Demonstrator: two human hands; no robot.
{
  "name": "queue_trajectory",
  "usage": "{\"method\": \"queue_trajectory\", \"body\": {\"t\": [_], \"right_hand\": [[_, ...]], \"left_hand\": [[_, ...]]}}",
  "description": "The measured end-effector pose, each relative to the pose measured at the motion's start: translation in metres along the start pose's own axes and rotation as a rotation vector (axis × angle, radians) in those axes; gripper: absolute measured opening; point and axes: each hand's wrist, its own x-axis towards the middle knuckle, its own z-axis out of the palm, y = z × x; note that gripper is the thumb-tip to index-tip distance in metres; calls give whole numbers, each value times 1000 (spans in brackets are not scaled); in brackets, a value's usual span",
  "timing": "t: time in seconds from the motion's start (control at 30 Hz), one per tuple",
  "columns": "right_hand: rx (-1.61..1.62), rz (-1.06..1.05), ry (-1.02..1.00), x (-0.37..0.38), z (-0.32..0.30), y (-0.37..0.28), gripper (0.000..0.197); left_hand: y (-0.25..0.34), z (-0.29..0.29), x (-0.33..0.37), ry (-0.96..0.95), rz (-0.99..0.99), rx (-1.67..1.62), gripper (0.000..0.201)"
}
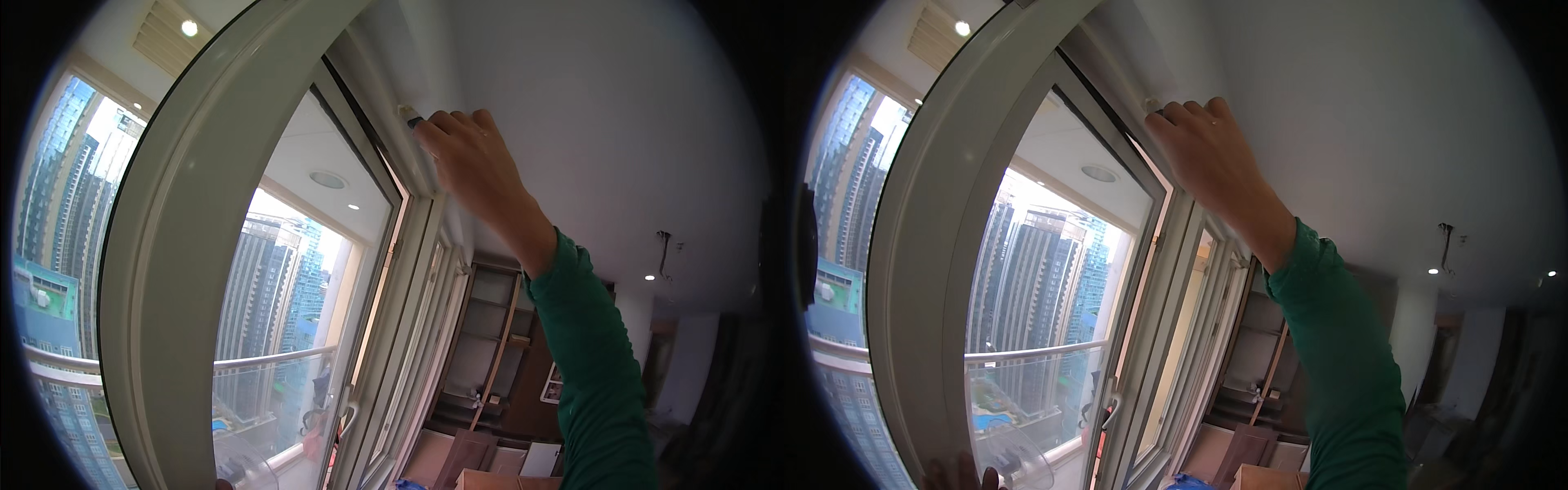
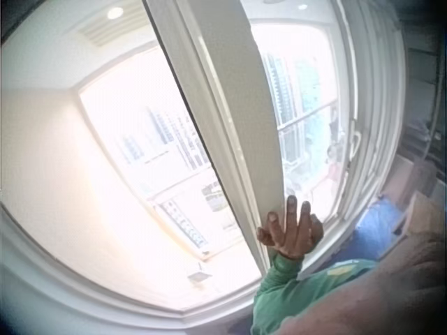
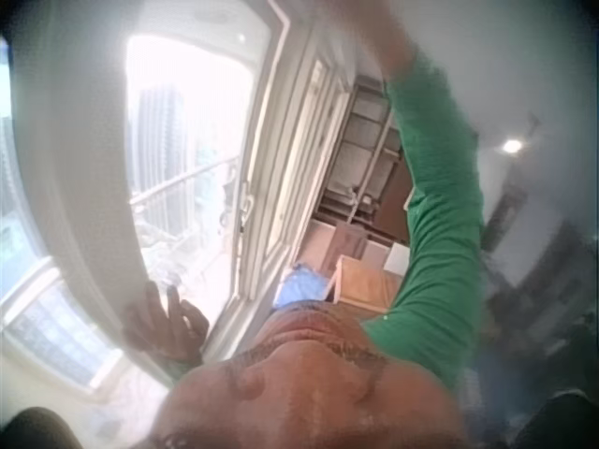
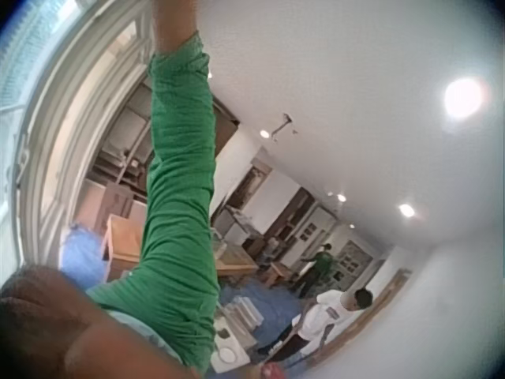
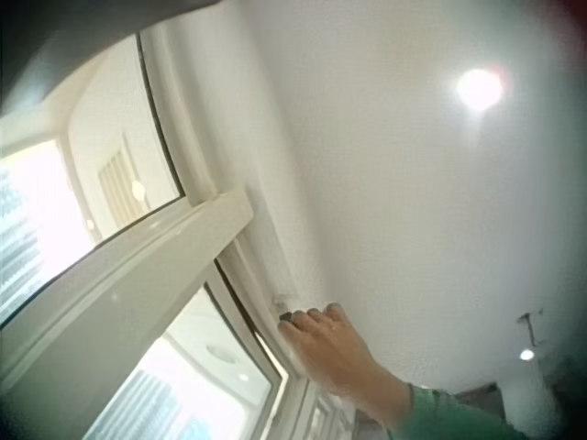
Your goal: The person paints the white window frames and surrounding wall trim using a small brush and a paint can. They repeatedly dip the brush into the paint and apply it to the edges of the window frame and the wall, occasionally adjusting their position to reach different sections.
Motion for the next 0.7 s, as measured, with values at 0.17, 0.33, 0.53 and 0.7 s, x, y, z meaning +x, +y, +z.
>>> {"method": "queue_trajectory", "body": {"t": [0.17, 0.33, 0.53, 0.7], "right_hand": [[205, 166, -62, -74, -71, -15, 19], [467, 498, -421, -198, -189, -61, 17], [481, 1812, -838, -508, -385, -171, 13], [-70, 2043, -958, -619, -554, -306, 11]], "left_hand": [[4, 1, 2, 46, -4, -11, 46], [-7, -22, 15, 9, 18, 130, 39], [21, 21, 26, -106, 136, 290, 59], [13, 37, 41, -130, 470, 220, 56]]}}
